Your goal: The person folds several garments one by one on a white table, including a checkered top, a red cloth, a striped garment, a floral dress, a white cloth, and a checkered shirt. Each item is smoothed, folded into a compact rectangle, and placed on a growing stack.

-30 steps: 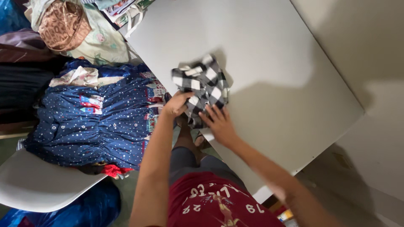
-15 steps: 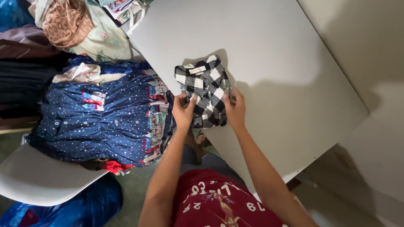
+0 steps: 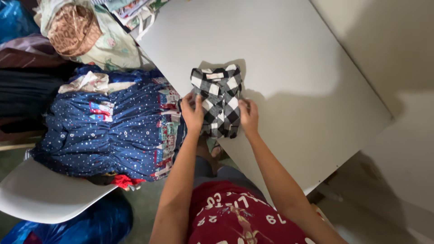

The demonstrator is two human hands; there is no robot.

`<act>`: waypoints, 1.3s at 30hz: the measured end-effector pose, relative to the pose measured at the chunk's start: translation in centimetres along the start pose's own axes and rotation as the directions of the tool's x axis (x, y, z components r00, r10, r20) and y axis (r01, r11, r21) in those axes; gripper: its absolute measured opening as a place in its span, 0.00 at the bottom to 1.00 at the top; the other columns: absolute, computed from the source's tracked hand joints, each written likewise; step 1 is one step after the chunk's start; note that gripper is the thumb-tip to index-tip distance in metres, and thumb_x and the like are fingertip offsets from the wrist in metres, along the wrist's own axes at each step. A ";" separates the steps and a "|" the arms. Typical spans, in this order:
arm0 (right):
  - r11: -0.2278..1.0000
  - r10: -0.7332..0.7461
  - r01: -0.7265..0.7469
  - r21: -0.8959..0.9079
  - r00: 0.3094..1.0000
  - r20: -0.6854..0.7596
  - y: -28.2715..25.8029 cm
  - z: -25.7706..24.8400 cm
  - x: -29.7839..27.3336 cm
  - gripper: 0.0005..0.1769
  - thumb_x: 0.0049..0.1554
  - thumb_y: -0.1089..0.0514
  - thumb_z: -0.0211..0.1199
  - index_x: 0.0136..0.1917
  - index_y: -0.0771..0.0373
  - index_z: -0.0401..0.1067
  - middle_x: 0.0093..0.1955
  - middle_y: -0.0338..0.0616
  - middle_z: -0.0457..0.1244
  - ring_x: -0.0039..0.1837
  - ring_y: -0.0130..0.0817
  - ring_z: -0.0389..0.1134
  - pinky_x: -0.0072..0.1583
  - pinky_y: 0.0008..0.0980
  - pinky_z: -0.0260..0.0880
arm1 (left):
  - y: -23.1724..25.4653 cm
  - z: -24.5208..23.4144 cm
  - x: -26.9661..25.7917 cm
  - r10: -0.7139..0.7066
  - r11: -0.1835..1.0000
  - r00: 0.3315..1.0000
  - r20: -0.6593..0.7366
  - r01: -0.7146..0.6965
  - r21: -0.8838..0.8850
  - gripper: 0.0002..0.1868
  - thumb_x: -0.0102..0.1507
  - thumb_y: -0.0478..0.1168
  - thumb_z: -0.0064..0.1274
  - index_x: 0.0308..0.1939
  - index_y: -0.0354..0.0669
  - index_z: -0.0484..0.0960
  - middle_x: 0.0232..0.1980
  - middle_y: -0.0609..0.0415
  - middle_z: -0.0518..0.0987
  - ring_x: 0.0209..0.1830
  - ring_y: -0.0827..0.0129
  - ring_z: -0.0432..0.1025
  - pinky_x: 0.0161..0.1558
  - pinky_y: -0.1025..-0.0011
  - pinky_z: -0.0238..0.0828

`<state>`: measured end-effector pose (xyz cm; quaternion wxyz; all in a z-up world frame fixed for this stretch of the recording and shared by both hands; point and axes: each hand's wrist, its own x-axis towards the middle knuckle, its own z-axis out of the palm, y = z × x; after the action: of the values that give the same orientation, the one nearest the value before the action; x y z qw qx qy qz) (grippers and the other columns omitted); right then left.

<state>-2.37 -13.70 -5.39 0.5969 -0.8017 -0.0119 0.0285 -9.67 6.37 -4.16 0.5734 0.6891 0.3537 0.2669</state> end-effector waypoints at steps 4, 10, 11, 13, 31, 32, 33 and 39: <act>0.959 0.240 -0.246 0.139 0.969 0.062 -1.1 1.1 0.6 0.36 0.58 0.41 0.68 0.67 0.69 0.63 0.60 0.47 0.65 0.60 0.33 0.66 0.61 0.31 0.66 | 0.5 1.1 0.4 -0.082 0.995 0.994 0.074 0.077 0.063 0.37 0.70 0.52 0.62 0.67 0.23 0.65 0.58 0.38 0.76 0.58 0.58 0.72 0.60 0.66 0.67; 0.820 0.411 -0.497 0.284 0.856 0.314 -6.0 1.6 1.3 0.37 0.54 0.42 0.71 0.65 0.72 0.70 0.59 0.49 0.68 0.57 0.35 0.70 0.57 0.35 0.71 | 2.9 2.0 2.4 -0.479 0.842 0.795 0.372 0.536 -0.064 0.42 0.61 0.54 0.70 0.66 0.24 0.74 0.48 0.36 0.82 0.41 0.60 0.67 0.43 0.64 0.64; 0.766 0.443 -0.557 0.321 0.819 0.364 -6.7 1.5 1.1 0.36 0.54 0.43 0.71 0.64 0.73 0.71 0.57 0.49 0.69 0.55 0.36 0.71 0.55 0.36 0.73 | 3.4 1.6 2.3 -0.451 0.825 0.789 0.418 0.546 -0.141 0.41 0.60 0.53 0.69 0.65 0.25 0.73 0.51 0.39 0.82 0.46 0.62 0.70 0.47 0.66 0.67; 0.757 0.354 -0.518 0.398 0.837 0.417 -8.1 0.9 1.0 0.32 0.53 0.45 0.71 0.62 0.69 0.72 0.56 0.44 0.70 0.54 0.32 0.73 0.55 0.34 0.74 | 4.6 0.6 2.2 -0.378 0.774 0.779 0.499 0.562 -0.292 0.38 0.58 0.51 0.69 0.62 0.29 0.73 0.58 0.45 0.81 0.57 0.64 0.76 0.57 0.69 0.73; 0.995 -0.087 0.065 0.073 0.933 0.350 -37.8 9.0 29.0 0.30 0.63 0.36 0.66 0.45 0.68 0.73 0.36 0.32 0.57 0.38 0.24 0.55 0.40 0.30 0.54 | 33.7 -0.7 27.8 0.080 0.761 0.798 0.597 0.338 -0.554 0.39 0.64 0.46 0.59 0.74 0.40 0.59 0.64 0.50 0.75 0.61 0.63 0.73 0.60 0.63 0.73; 0.994 -0.102 0.084 0.066 0.927 0.360 -39.7 10.1 31.1 0.31 0.64 0.35 0.65 0.45 0.69 0.73 0.36 0.34 0.57 0.38 0.25 0.55 0.39 0.31 0.54 | 34.9 -0.5 29.9 0.117 0.759 0.814 0.569 0.296 -0.579 0.39 0.62 0.43 0.61 0.72 0.39 0.60 0.63 0.49 0.76 0.60 0.62 0.74 0.58 0.62 0.74; 0.997 -0.077 0.060 0.057 0.924 0.376 -41.5 11.4 32.9 0.31 0.62 0.35 0.64 0.44 0.68 0.73 0.36 0.34 0.60 0.38 0.24 0.58 0.40 0.31 0.59 | 35.9 -0.4 32.0 0.150 0.755 0.829 0.539 0.256 -0.604 0.39 0.61 0.40 0.63 0.71 0.37 0.61 0.62 0.47 0.77 0.59 0.61 0.75 0.57 0.62 0.75; 0.998 0.002 0.030 -0.062 0.884 0.468 -47.9 19.4 42.6 0.37 0.57 0.31 0.63 0.49 0.72 0.74 0.41 0.43 0.66 0.44 0.32 0.67 0.47 0.37 0.69 | 36.9 1.3 43.2 0.061 0.668 0.892 0.449 0.298 -0.682 0.36 0.58 0.37 0.66 0.66 0.36 0.64 0.59 0.46 0.79 0.54 0.61 0.77 0.50 0.62 0.77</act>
<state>39.70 20.84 33.60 0.5494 -0.7907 -0.1621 0.2161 24.22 36.47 30.09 0.8815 0.4155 0.1241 0.1867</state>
